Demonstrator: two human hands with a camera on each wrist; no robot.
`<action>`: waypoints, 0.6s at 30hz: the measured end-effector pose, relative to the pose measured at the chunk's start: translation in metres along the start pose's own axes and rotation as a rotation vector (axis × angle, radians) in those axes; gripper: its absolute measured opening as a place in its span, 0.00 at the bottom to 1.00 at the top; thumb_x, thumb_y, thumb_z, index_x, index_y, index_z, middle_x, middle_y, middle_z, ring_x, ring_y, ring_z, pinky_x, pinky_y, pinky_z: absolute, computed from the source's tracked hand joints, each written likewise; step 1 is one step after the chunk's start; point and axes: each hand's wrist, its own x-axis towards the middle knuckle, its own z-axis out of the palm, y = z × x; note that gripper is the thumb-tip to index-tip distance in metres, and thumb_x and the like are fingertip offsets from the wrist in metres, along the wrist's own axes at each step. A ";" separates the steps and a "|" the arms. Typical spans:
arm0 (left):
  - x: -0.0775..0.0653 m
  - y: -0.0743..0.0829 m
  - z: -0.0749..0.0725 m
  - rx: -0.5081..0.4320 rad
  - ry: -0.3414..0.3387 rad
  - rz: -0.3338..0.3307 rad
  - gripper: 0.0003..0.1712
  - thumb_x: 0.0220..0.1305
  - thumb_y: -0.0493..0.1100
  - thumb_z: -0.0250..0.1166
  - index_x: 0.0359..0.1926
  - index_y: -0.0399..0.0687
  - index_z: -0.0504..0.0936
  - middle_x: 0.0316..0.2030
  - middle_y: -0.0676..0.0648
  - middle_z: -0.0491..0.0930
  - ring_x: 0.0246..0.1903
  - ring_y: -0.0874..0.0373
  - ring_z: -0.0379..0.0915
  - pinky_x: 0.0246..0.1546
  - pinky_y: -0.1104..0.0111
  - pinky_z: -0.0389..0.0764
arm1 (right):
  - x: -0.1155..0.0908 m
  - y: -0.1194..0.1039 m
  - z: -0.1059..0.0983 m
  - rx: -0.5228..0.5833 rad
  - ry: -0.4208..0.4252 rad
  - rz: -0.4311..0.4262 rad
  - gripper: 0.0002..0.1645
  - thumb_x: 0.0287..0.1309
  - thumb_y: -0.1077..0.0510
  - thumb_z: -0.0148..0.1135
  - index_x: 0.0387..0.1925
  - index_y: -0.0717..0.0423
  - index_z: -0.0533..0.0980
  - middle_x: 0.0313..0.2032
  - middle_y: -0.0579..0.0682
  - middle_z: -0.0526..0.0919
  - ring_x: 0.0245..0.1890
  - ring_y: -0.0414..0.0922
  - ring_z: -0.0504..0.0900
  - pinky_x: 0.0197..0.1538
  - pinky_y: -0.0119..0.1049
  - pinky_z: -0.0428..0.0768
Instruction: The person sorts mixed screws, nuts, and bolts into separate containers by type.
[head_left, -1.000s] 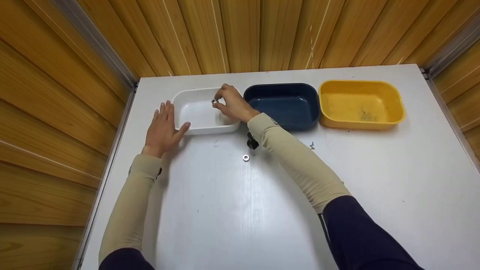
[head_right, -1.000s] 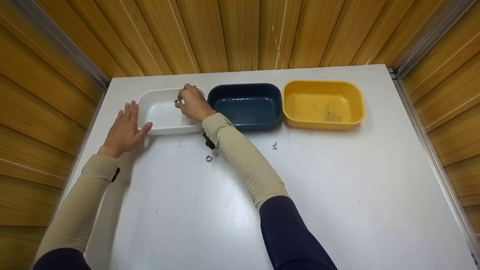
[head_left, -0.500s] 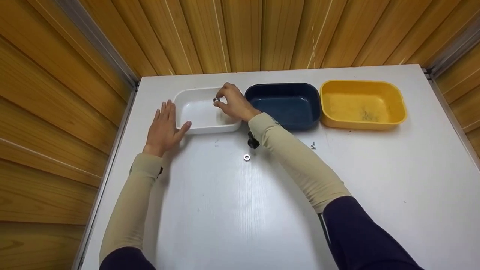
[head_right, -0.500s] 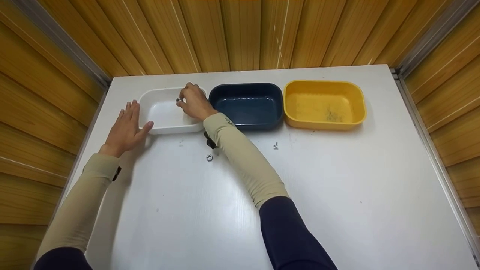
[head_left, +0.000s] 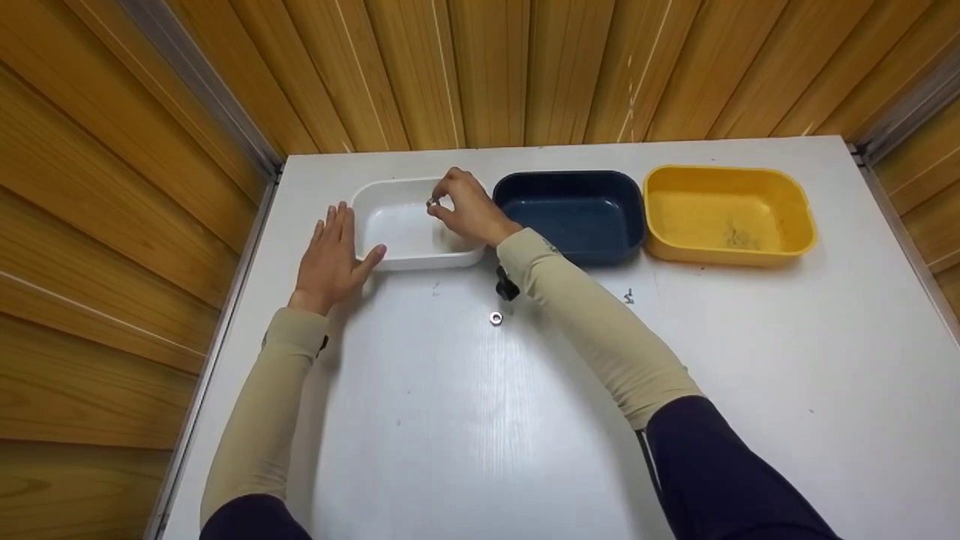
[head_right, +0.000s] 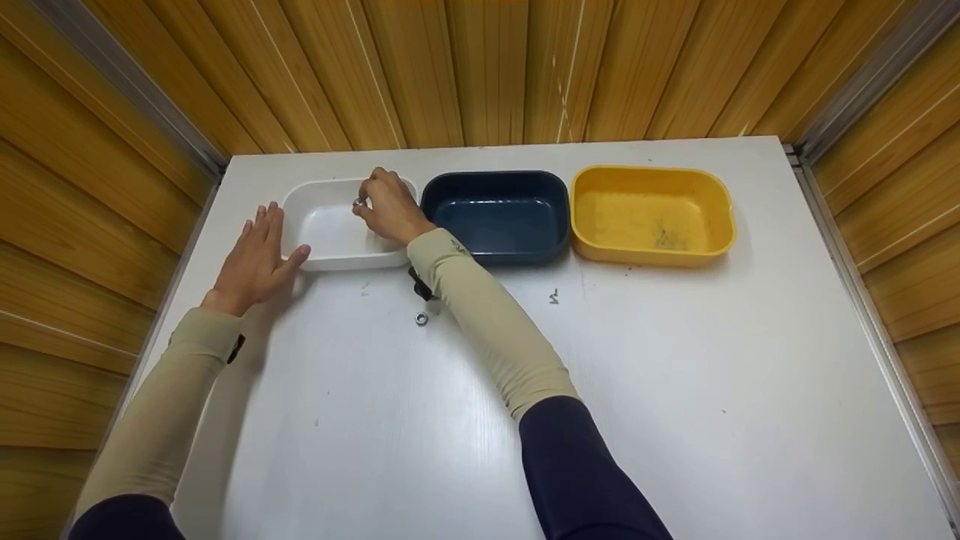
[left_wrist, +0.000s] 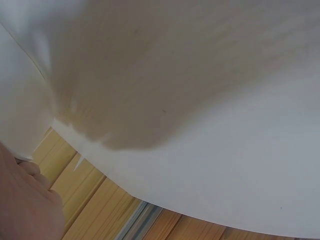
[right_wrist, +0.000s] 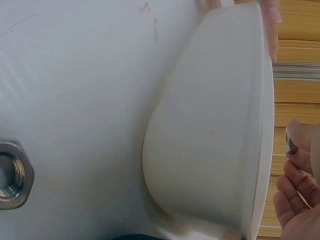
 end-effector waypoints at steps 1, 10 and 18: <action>0.000 0.000 0.000 0.001 0.001 0.001 0.62 0.76 0.77 0.46 0.85 0.31 0.42 0.85 0.33 0.41 0.86 0.39 0.33 0.86 0.50 0.37 | 0.000 0.000 0.000 0.001 0.000 0.005 0.20 0.75 0.52 0.67 0.57 0.63 0.84 0.56 0.56 0.79 0.64 0.51 0.76 0.71 0.41 0.74; 0.000 0.000 0.000 0.009 0.008 0.012 0.61 0.76 0.76 0.47 0.84 0.31 0.43 0.85 0.32 0.42 0.86 0.38 0.34 0.86 0.50 0.38 | -0.002 0.001 -0.004 0.016 0.000 0.026 0.22 0.75 0.53 0.66 0.59 0.66 0.83 0.58 0.57 0.78 0.66 0.53 0.75 0.72 0.43 0.75; 0.000 -0.001 -0.002 0.001 0.011 0.020 0.61 0.77 0.75 0.48 0.84 0.30 0.43 0.85 0.32 0.42 0.86 0.38 0.35 0.86 0.49 0.39 | -0.003 0.000 -0.011 -0.003 0.004 0.011 0.22 0.75 0.52 0.66 0.59 0.66 0.83 0.57 0.57 0.79 0.66 0.53 0.74 0.72 0.42 0.74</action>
